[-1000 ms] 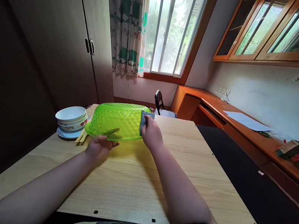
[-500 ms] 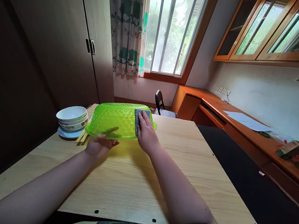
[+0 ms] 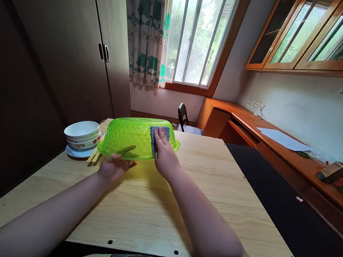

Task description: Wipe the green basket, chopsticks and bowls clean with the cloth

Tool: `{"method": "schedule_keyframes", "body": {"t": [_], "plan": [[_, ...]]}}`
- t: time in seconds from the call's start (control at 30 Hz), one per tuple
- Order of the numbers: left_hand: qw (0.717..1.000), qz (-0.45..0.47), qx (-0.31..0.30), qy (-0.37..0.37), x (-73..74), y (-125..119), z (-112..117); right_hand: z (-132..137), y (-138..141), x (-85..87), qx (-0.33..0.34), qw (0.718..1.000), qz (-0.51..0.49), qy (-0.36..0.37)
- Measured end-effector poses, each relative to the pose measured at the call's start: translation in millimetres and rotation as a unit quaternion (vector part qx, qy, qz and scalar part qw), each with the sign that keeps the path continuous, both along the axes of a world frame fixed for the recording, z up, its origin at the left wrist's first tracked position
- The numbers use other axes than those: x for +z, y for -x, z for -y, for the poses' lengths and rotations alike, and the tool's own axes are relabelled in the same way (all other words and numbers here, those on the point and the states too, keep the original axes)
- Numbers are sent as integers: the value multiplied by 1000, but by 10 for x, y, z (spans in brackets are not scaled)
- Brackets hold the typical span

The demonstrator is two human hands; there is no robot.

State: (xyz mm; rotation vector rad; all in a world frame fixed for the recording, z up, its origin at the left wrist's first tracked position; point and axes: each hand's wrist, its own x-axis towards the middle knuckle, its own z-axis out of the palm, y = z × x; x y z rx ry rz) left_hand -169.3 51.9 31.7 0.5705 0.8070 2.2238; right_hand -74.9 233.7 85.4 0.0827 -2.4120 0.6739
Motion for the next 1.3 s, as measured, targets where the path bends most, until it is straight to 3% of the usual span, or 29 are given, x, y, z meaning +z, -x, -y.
{"method": "schedule_keyframes", "body": {"t": [0.33,0.43,0.63,0.73,0.93,1.1,1.3], "plan": [[1000,15,3,8,-3,9,8,-291,136,-84,-37,996,-1,77],[1000,13,8,6,-4,6,1,-173,106,-96,-22,998,-14,55],[1000,24,12,-2,9,13,4,71,12,-52,18,998,15,-59],[999,39,23,2,25,24,27,-23,32,-55,5,997,31,-70],[997,60,46,8,59,39,77,-321,96,-95,-8,999,36,-15],[996,79,49,-19,86,75,106,-332,58,-58,-4,999,-46,-4],[988,123,89,-20,107,133,125,-377,53,-36,-106,980,-163,44]]}}
